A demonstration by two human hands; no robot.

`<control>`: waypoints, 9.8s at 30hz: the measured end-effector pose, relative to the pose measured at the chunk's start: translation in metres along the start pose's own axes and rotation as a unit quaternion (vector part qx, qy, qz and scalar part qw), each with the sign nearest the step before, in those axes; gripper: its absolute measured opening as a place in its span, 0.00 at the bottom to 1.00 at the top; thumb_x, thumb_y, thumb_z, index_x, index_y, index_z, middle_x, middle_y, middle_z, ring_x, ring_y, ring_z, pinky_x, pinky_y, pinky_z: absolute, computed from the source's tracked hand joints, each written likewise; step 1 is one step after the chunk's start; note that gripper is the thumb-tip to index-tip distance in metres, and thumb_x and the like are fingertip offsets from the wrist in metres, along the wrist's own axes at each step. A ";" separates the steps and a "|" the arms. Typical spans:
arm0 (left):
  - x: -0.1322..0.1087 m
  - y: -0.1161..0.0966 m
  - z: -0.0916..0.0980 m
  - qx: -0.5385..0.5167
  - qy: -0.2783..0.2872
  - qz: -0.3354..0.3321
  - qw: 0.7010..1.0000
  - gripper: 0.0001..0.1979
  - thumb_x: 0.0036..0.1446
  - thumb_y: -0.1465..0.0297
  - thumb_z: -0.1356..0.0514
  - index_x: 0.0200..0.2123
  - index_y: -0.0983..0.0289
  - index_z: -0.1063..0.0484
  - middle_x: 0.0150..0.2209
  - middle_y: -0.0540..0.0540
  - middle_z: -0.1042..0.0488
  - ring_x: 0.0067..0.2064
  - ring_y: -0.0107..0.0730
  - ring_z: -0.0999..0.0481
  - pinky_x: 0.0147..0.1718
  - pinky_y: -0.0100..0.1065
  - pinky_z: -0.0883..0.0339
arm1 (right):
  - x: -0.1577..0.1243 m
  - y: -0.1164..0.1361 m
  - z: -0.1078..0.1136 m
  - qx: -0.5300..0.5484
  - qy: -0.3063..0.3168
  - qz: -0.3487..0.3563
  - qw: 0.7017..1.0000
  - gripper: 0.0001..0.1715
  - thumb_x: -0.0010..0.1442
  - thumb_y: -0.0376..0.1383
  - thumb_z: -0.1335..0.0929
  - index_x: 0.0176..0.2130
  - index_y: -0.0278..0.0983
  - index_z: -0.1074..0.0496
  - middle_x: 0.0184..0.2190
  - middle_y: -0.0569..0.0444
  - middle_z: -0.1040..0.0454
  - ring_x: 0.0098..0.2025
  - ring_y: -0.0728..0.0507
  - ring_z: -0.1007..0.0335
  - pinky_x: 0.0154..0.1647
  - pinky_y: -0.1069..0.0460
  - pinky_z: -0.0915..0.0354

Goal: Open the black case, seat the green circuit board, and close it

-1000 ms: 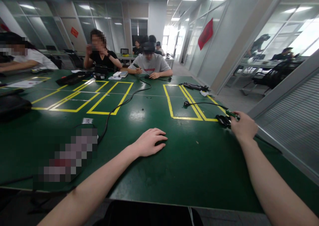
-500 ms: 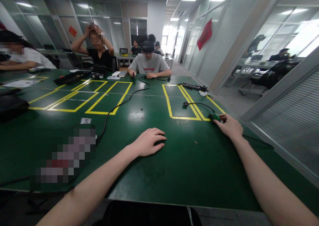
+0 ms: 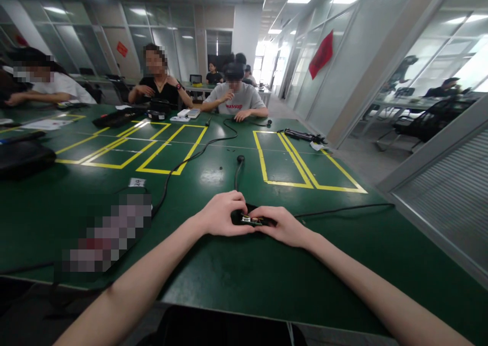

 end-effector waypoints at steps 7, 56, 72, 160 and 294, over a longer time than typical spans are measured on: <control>-0.003 -0.014 -0.008 -0.019 0.078 -0.026 0.996 0.22 0.50 0.48 0.29 0.29 0.62 0.26 0.31 0.52 0.25 0.38 0.37 0.28 0.39 0.37 0.35 | -0.015 0.028 -0.007 0.006 0.049 0.113 0.992 0.14 0.66 0.30 0.32 0.49 0.40 0.22 0.49 0.49 0.18 0.49 0.44 0.19 0.48 0.51 0.26; -0.005 0.041 -0.001 -0.017 -0.048 0.080 0.995 0.07 0.53 0.73 0.38 0.37 0.61 0.26 0.46 0.56 0.25 0.50 0.42 0.25 0.52 0.40 0.30 | 0.004 -0.018 -0.004 -0.053 -0.104 -0.008 0.993 0.31 0.60 0.39 0.27 0.62 0.41 0.31 0.59 0.43 0.28 0.60 0.35 0.30 0.62 0.37 0.32; -0.005 0.052 -0.007 0.052 0.005 0.103 0.993 0.05 0.63 0.72 0.42 0.37 0.61 0.25 0.38 0.53 0.24 0.41 0.37 0.24 0.40 0.34 0.31 | 0.007 -0.016 -0.008 -0.140 -0.128 -0.062 0.980 0.29 0.56 0.31 0.32 0.58 0.40 0.28 0.54 0.46 0.25 0.54 0.37 0.28 0.56 0.40 0.28; -0.014 0.033 -0.007 -0.096 0.006 0.094 0.991 0.07 0.62 0.74 0.38 0.34 0.63 0.19 0.36 0.53 0.21 0.37 0.32 0.22 0.38 0.31 0.31 | -0.017 -0.010 0.013 -0.189 -0.048 0.055 0.979 0.07 0.69 0.39 0.31 0.39 0.37 0.27 0.34 0.51 0.25 0.35 0.44 0.27 0.34 0.51 0.34; -0.015 0.022 -0.012 -0.139 -0.087 0.114 0.980 0.18 0.55 0.78 0.33 0.49 0.61 0.27 0.48 0.54 0.27 0.47 0.35 0.23 0.49 0.38 0.24 | -0.015 -0.011 0.020 0.088 -0.138 -0.015 0.986 0.02 0.62 0.32 0.28 0.36 0.39 0.22 0.48 0.48 0.20 0.51 0.40 0.22 0.55 0.42 0.27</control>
Point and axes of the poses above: each hand's wrist, its own x-axis towards the middle knuckle, its own z-axis out of the back of the hand, y = z × x, the point moved 5 cm from there along x, towards the middle knuckle
